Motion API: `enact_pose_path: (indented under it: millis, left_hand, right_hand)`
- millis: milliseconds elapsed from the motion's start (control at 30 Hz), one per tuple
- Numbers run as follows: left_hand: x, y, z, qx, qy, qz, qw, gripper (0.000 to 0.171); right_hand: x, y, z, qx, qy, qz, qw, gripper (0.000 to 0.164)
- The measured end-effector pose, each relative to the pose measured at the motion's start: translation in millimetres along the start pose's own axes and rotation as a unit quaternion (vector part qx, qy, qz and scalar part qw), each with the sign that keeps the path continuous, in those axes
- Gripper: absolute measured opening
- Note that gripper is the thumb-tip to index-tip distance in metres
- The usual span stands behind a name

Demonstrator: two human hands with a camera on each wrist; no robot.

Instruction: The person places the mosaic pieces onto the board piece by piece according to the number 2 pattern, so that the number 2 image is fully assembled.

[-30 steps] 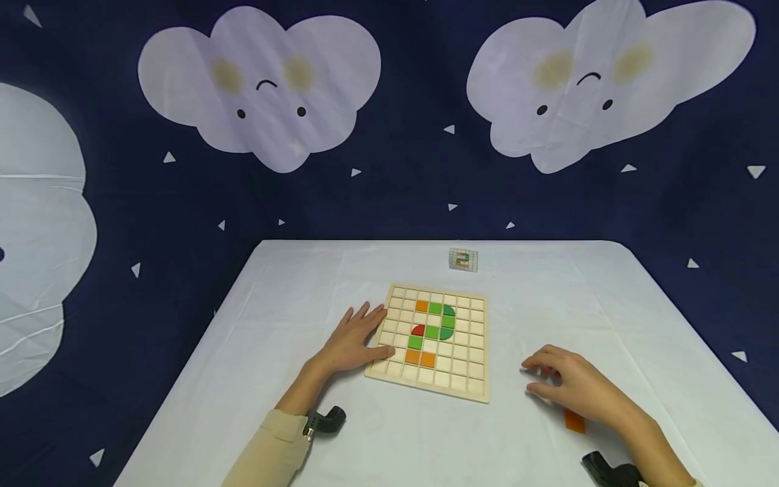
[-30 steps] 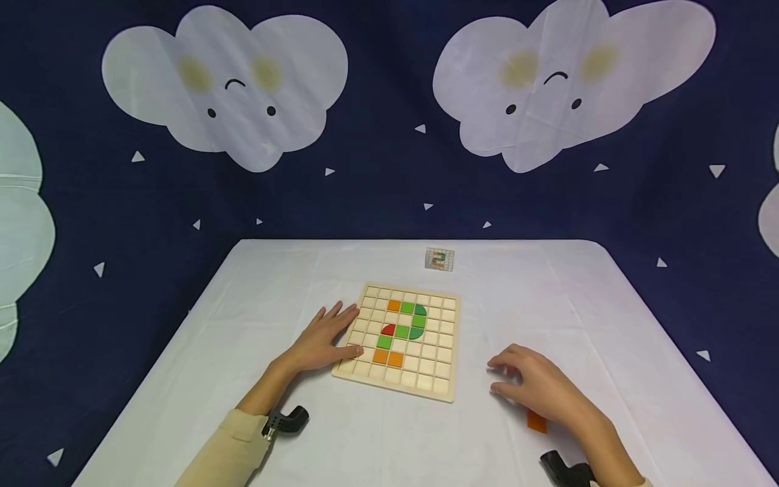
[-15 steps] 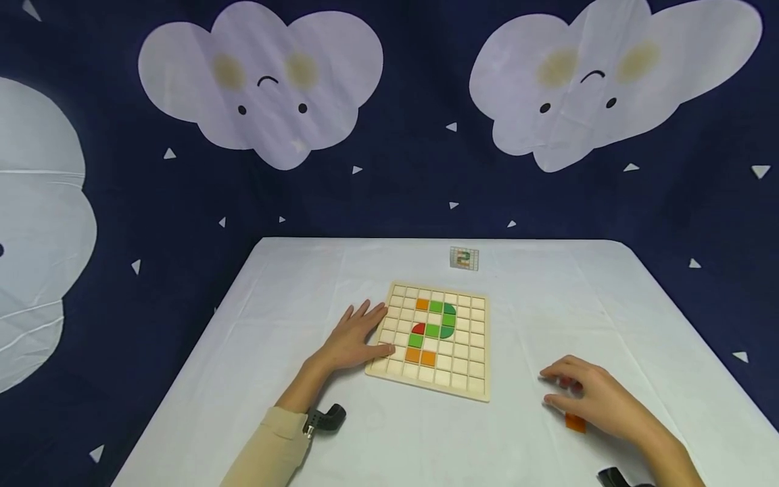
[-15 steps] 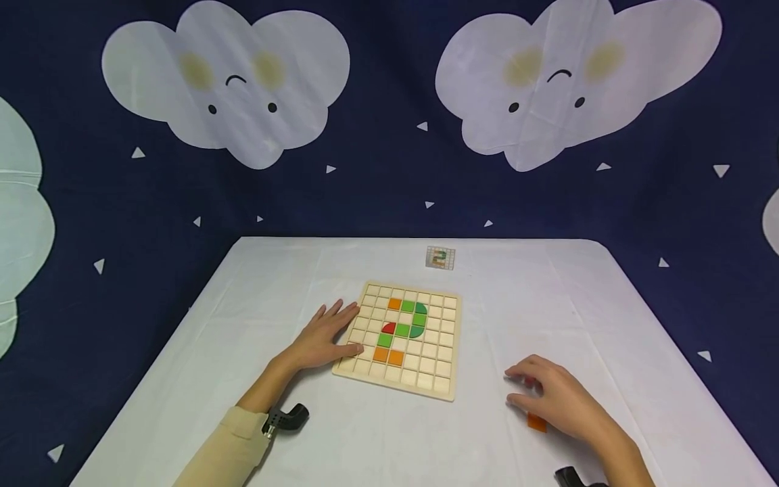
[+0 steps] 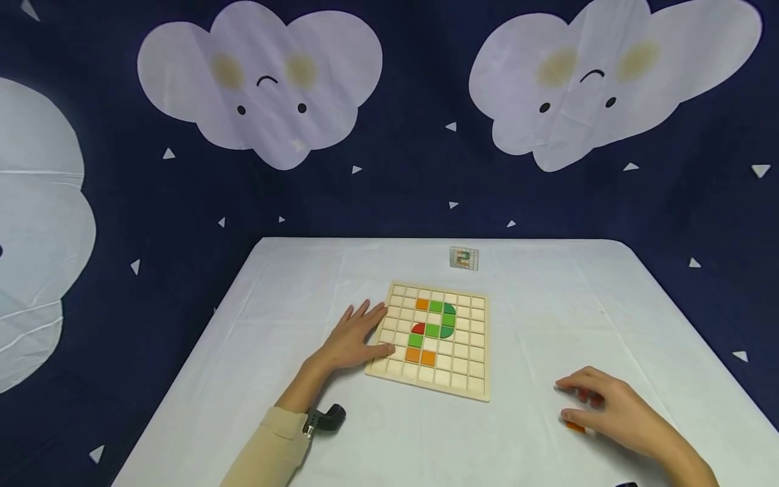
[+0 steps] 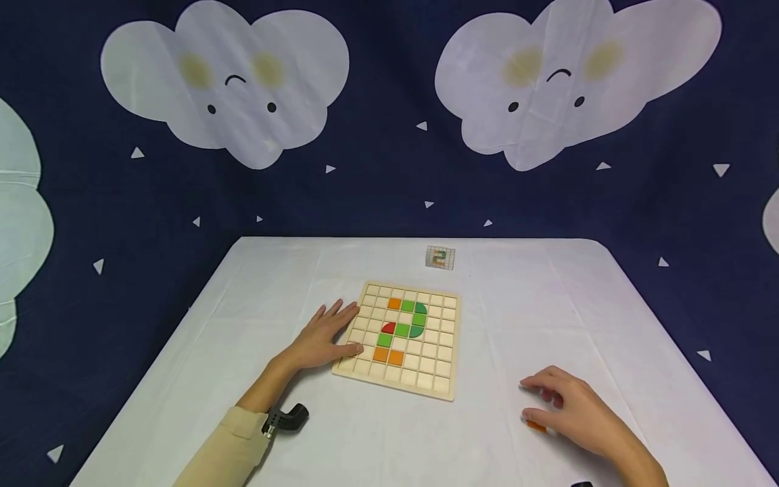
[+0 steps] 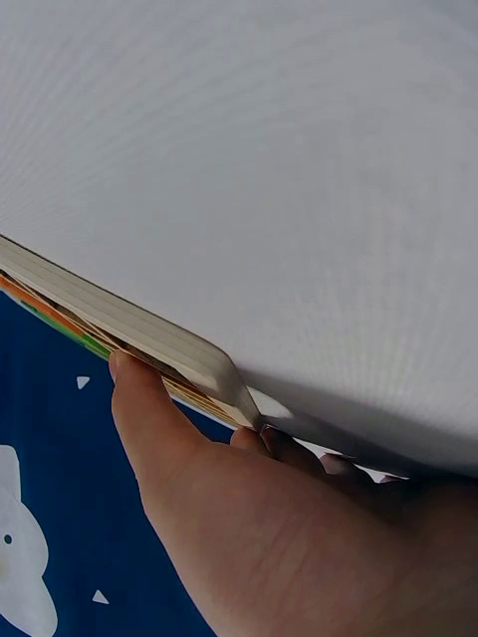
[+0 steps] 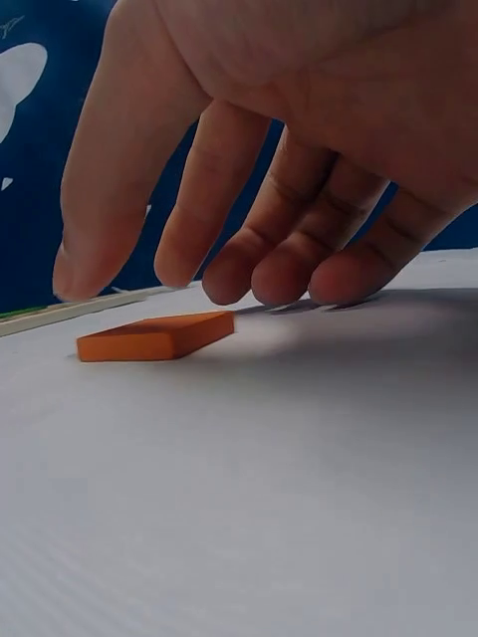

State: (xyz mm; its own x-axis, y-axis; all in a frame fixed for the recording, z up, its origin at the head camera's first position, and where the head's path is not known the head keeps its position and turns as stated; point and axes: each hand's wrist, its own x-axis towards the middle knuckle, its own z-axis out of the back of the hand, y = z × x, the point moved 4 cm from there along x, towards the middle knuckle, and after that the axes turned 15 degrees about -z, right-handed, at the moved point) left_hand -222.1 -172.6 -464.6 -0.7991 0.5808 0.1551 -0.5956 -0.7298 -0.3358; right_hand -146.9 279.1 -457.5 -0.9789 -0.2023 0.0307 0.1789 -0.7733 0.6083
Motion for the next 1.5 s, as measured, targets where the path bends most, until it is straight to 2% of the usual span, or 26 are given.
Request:
enact_pose_path:
  millis: [200, 400, 667, 867, 1500]
  left_hand:
    - [1.4, 0.6, 0.9, 0.002, 0.003, 0.005, 1.0000, 0.090]
    - [1.6, -0.5, 1.7, -0.001, 0.002, 0.004, 1.0000, 0.090]
    - [1.4, 0.5, 1.2, 0.001, -0.001, 0.005, 1.0000, 0.090]
    - [0.2, 0.7, 0.7, -0.001, -0.005, 0.003, 1.0000, 0.090]
    - [0.4, 1.4, -1.2, 0.006, 0.006, 0.006, 0.9999, 0.092]
  right_hand:
    - [-5, -8, 2, 0.010, 0.006, -0.005, 1.000, 0.039]
    - [-10, -12, 3, 0.018, 0.023, 0.037, 0.999, 0.046]
    - [-11, -13, 0, 0.020, 0.041, 0.066, 0.997, 0.040]
    - [-10, -12, -1, 0.022, 0.033, 0.077, 0.996, 0.037]
    - [-8, -7, -1, 0.020, 0.024, 0.050, 0.998, 0.036]
